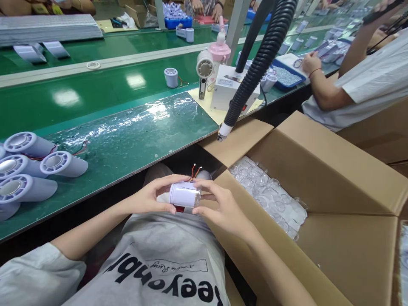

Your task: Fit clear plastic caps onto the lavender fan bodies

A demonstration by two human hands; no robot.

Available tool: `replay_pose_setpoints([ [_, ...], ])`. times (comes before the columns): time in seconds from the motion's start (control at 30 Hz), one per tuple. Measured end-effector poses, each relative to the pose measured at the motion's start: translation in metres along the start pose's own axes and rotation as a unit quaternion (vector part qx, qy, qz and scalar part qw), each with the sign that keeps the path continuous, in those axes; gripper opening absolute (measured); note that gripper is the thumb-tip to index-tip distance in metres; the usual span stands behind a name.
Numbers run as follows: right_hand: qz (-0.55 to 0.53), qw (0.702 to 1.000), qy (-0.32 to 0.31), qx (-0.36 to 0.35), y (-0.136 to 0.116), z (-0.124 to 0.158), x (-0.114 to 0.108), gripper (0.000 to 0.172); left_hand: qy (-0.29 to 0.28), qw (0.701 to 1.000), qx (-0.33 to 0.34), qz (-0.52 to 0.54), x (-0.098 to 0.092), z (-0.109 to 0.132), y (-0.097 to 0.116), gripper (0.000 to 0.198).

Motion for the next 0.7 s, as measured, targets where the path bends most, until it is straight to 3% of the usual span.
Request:
replay_pose_setpoints([
  [0.27,-0.090,0.994,-0.001,0.067,0.004,0.000,0.001,0.042,0.000,0.998,0.009,-0.066,-0.001,0.000,0.003,0.076],
  [0.7,-0.229,0.964,-0.017,0.136,0.019,-0.002,0.009,0.042,-0.007,0.999,0.013,-0.045,0.000,0.001,0.003,0.075],
])
Point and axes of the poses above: each hand's wrist, its own z-axis away from the middle knuckle, its own x-axis out of the palm, y = z × x, the point moved 4 cm from there along -z, towards the middle knuckle, and after that the axes turned 6 degrees about -y, right-handed, at the moved point
